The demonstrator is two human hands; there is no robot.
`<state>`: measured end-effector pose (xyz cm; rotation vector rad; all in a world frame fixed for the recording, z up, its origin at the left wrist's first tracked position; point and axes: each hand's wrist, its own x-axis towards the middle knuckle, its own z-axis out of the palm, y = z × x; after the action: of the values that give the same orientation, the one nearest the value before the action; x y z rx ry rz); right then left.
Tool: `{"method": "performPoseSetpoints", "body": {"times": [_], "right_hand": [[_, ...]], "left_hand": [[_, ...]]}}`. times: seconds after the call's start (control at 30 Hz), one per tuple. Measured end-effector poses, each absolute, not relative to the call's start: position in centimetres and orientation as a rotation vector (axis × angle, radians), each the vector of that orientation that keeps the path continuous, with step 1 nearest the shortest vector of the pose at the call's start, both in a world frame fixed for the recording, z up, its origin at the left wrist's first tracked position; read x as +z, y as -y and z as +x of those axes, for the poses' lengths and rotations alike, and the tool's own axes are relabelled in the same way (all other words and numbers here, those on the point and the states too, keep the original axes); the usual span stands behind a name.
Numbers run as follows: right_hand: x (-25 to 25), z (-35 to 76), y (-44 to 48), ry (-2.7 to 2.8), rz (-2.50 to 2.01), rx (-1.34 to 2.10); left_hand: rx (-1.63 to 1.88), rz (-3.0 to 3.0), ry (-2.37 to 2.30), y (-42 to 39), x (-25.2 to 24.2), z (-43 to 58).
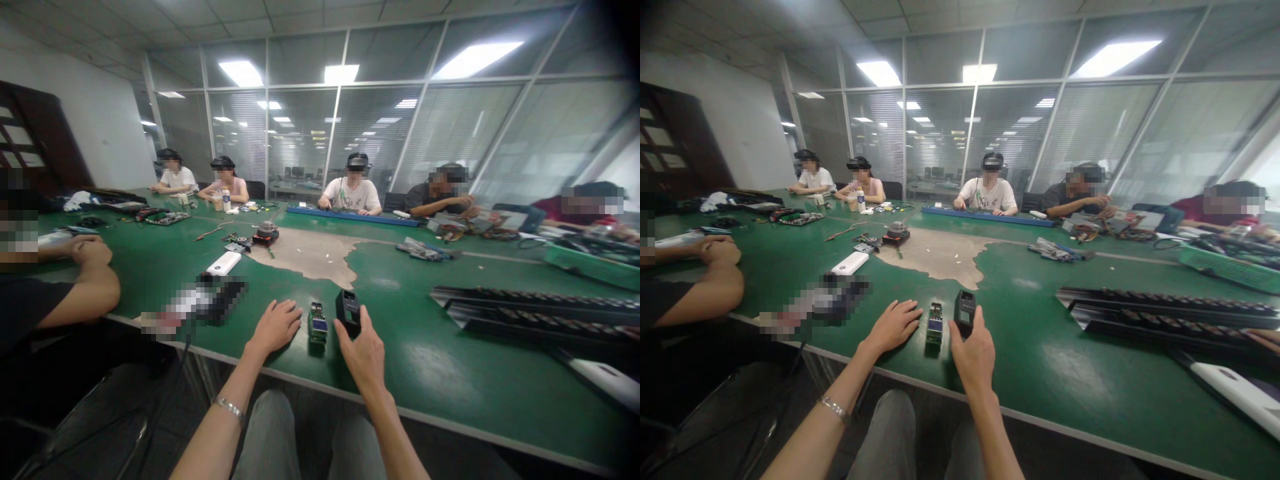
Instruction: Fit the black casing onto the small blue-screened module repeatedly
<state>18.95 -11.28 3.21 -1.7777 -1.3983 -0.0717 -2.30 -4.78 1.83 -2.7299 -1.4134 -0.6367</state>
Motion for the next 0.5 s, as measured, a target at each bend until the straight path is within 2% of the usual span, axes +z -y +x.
{"method": "performPoseSetpoints", "body": {"times": [0.17, 0.5], "right_hand": [[0.7, 20.5, 11.8, 1.408, -1.855, -0.067], [-0.7, 21.0, 11.8, 1.53, -1.831, -0.119]], "left_hand": [[-0.639, -2.724, 1.407, 4.8, 1.7, -2.3], [-0.639, -2.722, 1.405, 4.7, 1.6, -2.3]]}}
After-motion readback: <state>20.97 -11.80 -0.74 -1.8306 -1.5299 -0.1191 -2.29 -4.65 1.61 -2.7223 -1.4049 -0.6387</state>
